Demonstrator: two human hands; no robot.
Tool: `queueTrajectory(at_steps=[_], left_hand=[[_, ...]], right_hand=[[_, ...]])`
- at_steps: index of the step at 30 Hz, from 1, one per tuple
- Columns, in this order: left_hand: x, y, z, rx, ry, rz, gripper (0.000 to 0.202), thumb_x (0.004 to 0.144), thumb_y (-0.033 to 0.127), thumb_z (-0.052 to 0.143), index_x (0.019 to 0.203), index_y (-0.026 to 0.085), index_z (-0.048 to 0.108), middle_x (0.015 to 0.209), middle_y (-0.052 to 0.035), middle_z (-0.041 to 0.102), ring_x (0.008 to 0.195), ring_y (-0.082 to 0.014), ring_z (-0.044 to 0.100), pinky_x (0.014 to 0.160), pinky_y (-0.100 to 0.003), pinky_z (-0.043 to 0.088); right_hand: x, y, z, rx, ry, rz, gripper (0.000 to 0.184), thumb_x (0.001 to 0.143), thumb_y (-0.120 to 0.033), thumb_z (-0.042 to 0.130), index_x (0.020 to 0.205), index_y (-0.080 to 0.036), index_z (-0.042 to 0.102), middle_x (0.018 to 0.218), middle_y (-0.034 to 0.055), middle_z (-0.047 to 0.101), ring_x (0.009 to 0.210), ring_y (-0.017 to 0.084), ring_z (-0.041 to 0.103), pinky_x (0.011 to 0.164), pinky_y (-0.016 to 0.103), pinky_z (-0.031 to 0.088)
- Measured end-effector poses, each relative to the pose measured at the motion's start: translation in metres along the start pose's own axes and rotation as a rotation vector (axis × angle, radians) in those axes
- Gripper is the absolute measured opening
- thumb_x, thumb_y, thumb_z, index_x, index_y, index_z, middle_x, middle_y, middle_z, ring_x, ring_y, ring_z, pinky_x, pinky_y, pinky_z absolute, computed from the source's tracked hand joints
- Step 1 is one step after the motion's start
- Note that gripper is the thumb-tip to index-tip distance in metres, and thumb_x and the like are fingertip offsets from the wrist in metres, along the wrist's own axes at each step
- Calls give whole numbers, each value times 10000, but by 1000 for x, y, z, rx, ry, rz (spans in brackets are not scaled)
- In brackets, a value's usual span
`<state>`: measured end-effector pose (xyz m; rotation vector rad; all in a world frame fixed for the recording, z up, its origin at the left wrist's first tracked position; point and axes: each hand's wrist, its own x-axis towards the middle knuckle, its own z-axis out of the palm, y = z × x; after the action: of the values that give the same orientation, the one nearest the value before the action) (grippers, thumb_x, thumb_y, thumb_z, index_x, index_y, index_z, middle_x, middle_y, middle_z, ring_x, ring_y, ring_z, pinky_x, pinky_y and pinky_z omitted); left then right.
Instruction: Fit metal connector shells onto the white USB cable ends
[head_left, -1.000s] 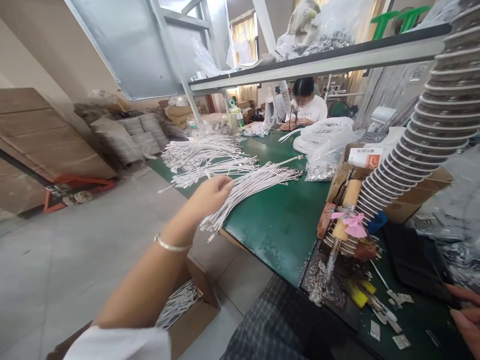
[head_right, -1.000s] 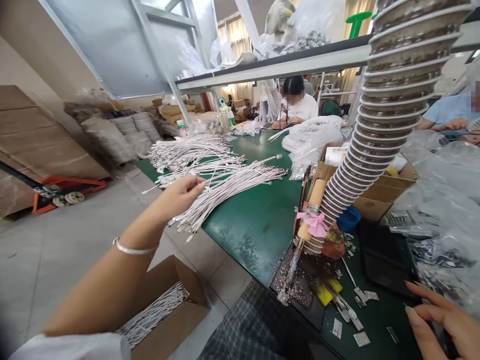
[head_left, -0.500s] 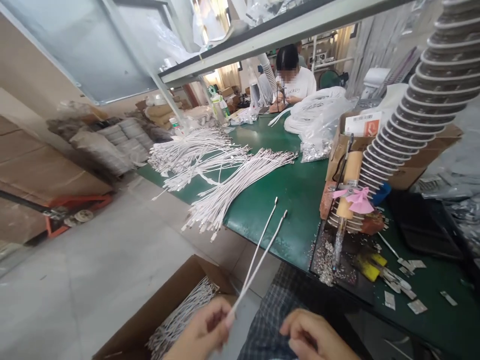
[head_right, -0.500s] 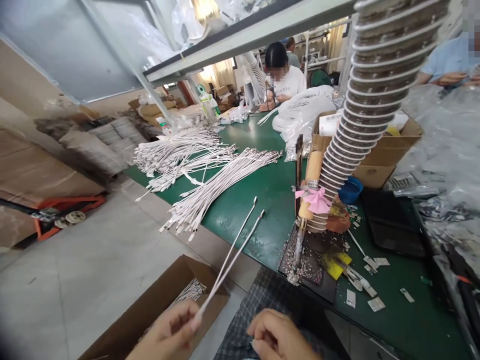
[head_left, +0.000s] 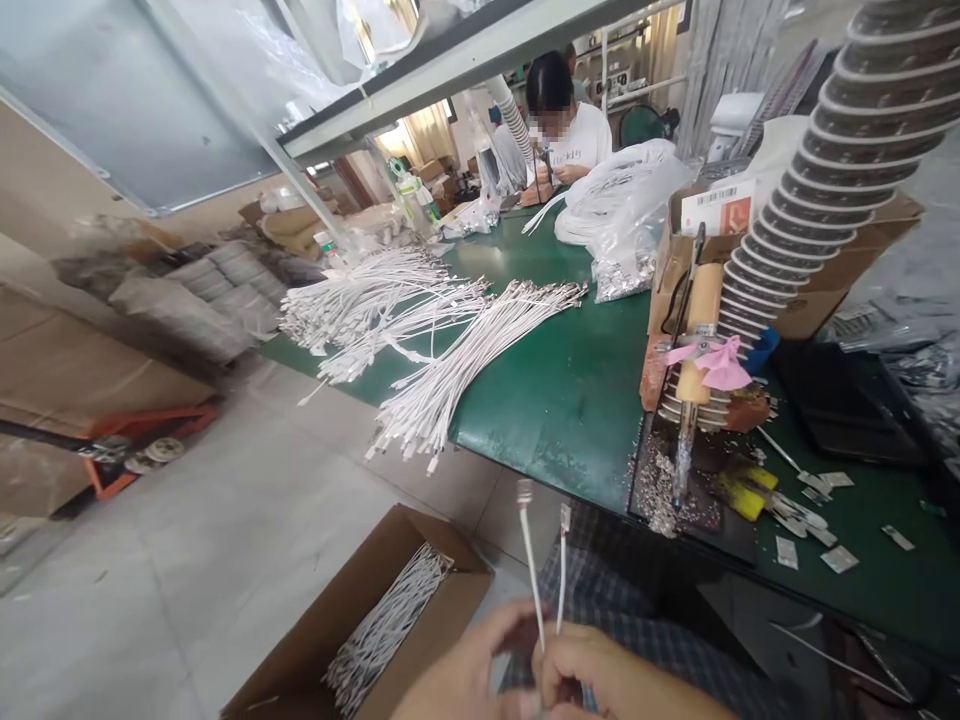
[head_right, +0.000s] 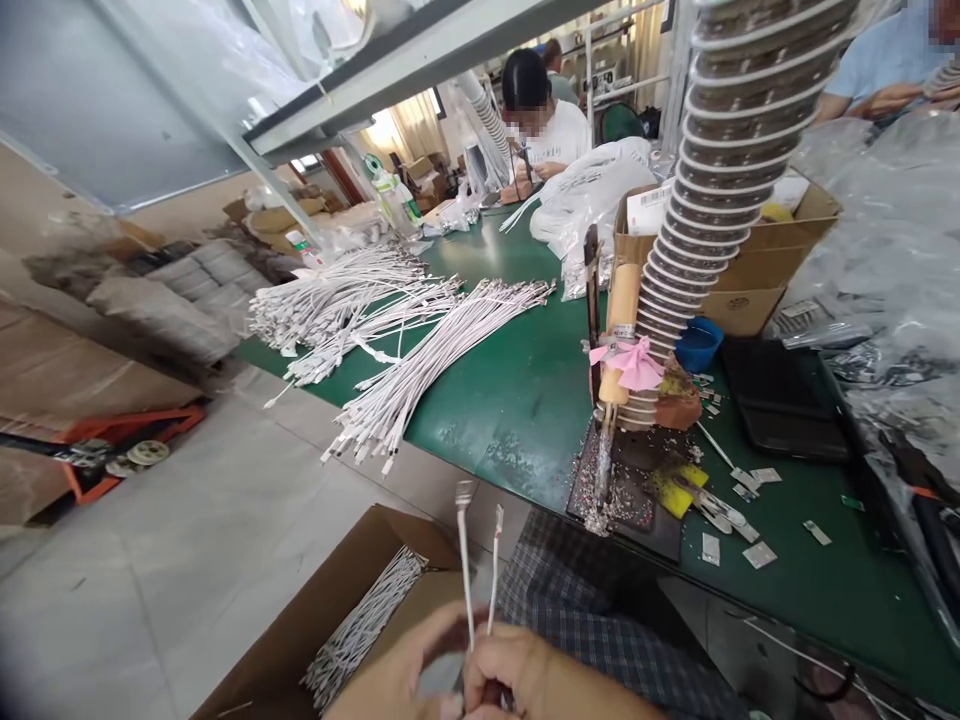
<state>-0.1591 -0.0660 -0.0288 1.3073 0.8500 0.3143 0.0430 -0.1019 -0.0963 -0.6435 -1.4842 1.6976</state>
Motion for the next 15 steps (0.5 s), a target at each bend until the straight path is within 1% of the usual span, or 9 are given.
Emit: queueTrajectory(at_steps=[1, 3, 4, 5, 7, 9, 11, 12, 15], left_hand=[[9, 3, 3, -73, 28, 57, 735, 778, 602, 764, 1373, 219, 565, 1353, -153, 628, 1243, -315, 582, 1076, -453, 430], [28, 9, 17, -232, 95, 100, 674, 790, 627, 740, 1300, 205, 609, 1245, -153, 685, 1155, -276, 628, 977, -392, 481], [38, 11, 27, -290, 140, 83, 583, 815, 616, 722, 1202, 186, 648, 1069, -128, 734, 993, -226, 673, 869, -338, 506], [47, 12, 38, -328, 155, 52, 512, 843, 628, 682, 1055, 162, 676, 866, -89, 730, 785, -168, 661, 731, -283, 495], [61, 13, 60, -369, 118, 15, 532, 842, 675, 645, 840, 143, 634, 631, -19, 625, 535, -92, 512, 559, -226, 392], [70, 13, 78, -399, 104, 20, 550, 832, 698, 637, 770, 155, 569, 581, 20, 541, 488, -70, 411, 518, -216, 325], [74, 14, 89, -412, 96, 36, 535, 853, 688, 618, 767, 167, 535, 593, 42, 487, 493, -65, 355, 513, -215, 291], [76, 15, 92, -399, 84, 44, 525, 870, 679, 601, 771, 169, 529, 602, 48, 469, 498, -64, 332, 514, -216, 278], [77, 21, 94, -284, 42, 45, 509, 902, 664, 562, 786, 169, 536, 629, 39, 477, 532, -80, 334, 536, -225, 280]], right_hand=[[-5, 1, 2, -14, -20, 1, 398, 875, -553, 627, 698, -197, 597, 822, 13, 561, 706, 120, 519, 651, 247, 454], [-16, 2, 7, -50, -18, 18, 411, 919, -534, 578, 677, -203, 603, 796, 9, 582, 678, 117, 548, 632, 243, 470], [-22, 1, 8, -76, -2, 30, 395, 934, -508, 565, 679, -210, 608, 793, 10, 599, 685, 123, 569, 635, 246, 479], [-28, -1, 7, -105, 20, 44, 361, 938, -475, 567, 689, -217, 617, 801, 12, 617, 703, 131, 590, 647, 251, 489], [-43, -10, 2, -161, 64, 71, 251, 914, -393, 603, 724, -234, 637, 848, 22, 652, 757, 156, 626, 697, 275, 514], [-59, -25, -9, -230, 134, 104, 116, 877, -294, 630, 774, -247, 654, 932, 46, 672, 863, 199, 655, 791, 319, 533], [-75, -43, -22, -353, 267, 132, 86, 874, -214, 605, 814, -253, 653, 1009, 71, 680, 974, 237, 667, 869, 354, 538], [-83, -53, -28, -407, 328, 114, 102, 893, -218, 581, 824, -252, 647, 1027, 78, 685, 976, 236, 674, 844, 339, 548], [-101, -77, -37, -430, 644, 90, 191, 970, -286, 521, 812, -236, 617, 823, 51, 674, 745, 177, 662, 652, 255, 538]])
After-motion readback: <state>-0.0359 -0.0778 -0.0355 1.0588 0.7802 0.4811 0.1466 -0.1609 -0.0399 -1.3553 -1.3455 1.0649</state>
